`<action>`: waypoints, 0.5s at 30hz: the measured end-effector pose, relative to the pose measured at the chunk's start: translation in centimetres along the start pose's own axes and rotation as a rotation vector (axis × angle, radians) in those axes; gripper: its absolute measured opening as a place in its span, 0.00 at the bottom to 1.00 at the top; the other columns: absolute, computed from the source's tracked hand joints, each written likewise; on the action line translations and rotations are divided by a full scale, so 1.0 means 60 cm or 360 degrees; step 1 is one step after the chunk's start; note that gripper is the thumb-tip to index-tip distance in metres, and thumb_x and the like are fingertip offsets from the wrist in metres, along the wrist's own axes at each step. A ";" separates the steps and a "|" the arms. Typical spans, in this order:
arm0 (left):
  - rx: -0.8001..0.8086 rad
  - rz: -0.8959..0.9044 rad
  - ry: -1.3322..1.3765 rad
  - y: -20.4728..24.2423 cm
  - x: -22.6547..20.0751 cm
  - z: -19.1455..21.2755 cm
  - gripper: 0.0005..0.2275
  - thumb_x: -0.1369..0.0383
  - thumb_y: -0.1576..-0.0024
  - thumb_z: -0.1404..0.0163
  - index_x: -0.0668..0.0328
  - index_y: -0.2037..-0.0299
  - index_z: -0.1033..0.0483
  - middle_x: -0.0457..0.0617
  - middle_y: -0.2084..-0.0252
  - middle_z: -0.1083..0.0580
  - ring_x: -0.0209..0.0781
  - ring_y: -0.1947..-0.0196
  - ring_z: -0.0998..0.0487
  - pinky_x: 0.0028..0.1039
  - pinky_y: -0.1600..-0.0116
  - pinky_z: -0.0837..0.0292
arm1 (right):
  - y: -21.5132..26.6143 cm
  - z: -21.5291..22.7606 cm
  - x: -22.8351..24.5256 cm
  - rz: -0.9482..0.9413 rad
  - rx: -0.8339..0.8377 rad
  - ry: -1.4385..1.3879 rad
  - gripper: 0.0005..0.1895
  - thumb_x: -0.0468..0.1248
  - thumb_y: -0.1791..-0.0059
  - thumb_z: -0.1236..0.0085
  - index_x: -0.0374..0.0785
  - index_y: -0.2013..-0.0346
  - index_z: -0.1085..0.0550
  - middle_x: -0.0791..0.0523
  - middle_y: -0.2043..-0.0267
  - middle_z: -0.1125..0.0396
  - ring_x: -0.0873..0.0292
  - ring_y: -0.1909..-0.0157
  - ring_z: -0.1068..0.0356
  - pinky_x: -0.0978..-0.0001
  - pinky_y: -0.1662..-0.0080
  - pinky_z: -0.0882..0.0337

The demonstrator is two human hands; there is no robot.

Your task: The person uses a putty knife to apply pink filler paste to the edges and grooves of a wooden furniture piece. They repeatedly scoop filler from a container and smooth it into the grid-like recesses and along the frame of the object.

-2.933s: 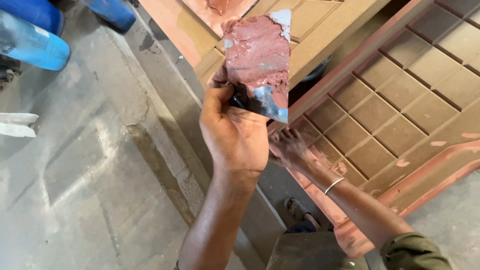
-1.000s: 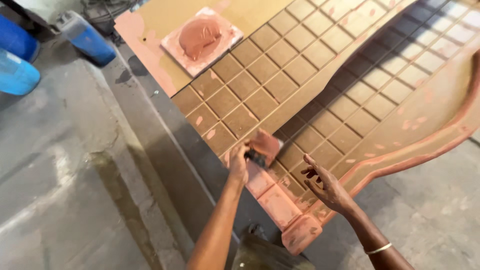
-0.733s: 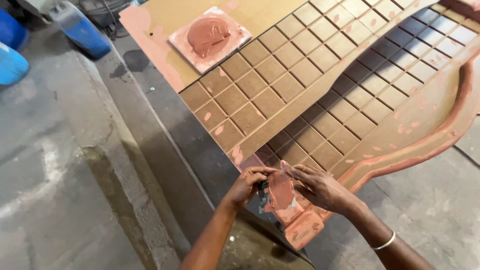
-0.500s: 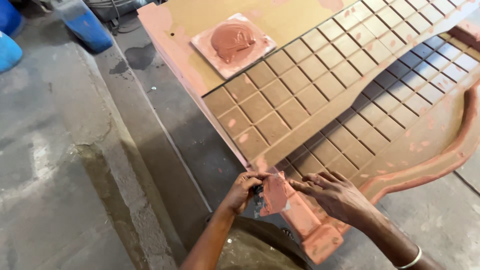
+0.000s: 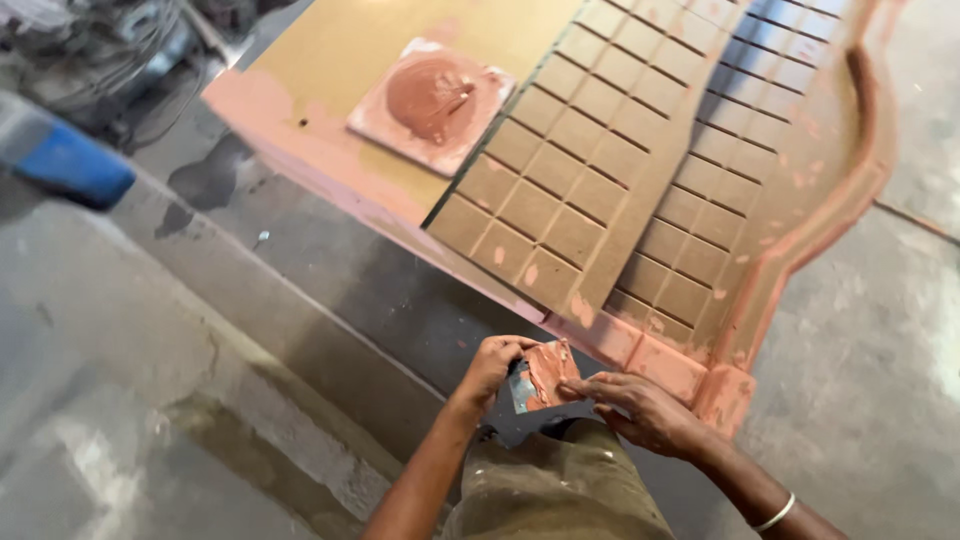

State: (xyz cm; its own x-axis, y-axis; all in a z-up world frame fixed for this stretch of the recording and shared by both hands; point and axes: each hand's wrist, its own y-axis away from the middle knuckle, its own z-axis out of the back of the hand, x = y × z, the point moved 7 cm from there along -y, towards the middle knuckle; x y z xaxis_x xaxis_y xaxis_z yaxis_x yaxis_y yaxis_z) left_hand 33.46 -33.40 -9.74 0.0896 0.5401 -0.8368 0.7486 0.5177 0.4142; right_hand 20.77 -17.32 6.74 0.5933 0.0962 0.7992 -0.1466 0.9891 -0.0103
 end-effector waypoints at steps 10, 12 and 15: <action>0.0198 -0.0029 -0.0389 -0.183 -0.108 -0.032 0.15 0.71 0.43 0.56 0.62 0.48 0.23 0.42 0.63 0.22 0.29 0.66 0.22 0.22 0.62 0.26 | 0.045 -0.139 -0.221 -0.1007 -0.0448 -0.1382 0.35 0.34 0.49 0.46 0.49 0.27 0.42 0.60 0.50 0.28 0.65 0.54 0.33 0.68 0.51 0.29; 0.0311 -0.0064 -0.0469 -0.237 -0.117 -0.067 0.16 0.72 0.41 0.55 0.64 0.45 0.22 0.43 0.61 0.23 0.30 0.66 0.24 0.22 0.61 0.28 | 0.017 -0.184 -0.244 -0.0842 -0.0579 -0.1540 0.37 0.34 0.48 0.45 0.46 0.25 0.44 0.58 0.51 0.29 0.64 0.53 0.33 0.70 0.49 0.30; 0.0481 -0.0004 -0.0441 -0.270 -0.114 -0.111 0.15 0.72 0.39 0.55 0.66 0.44 0.23 0.44 0.58 0.22 0.30 0.63 0.24 0.22 0.56 0.26 | -0.048 -0.238 -0.266 -0.0621 -0.0777 -0.1536 0.39 0.34 0.47 0.44 0.43 0.24 0.47 0.55 0.49 0.30 0.64 0.50 0.33 0.71 0.46 0.32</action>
State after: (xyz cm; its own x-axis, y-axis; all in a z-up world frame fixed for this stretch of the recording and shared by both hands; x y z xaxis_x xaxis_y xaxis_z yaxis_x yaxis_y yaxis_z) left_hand 16.34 -41.05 -8.34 0.2302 0.3187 -0.9195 0.9048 0.2779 0.3228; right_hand 23.04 -20.10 -14.56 -0.3533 -0.1430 0.9245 0.3615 0.8906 0.2759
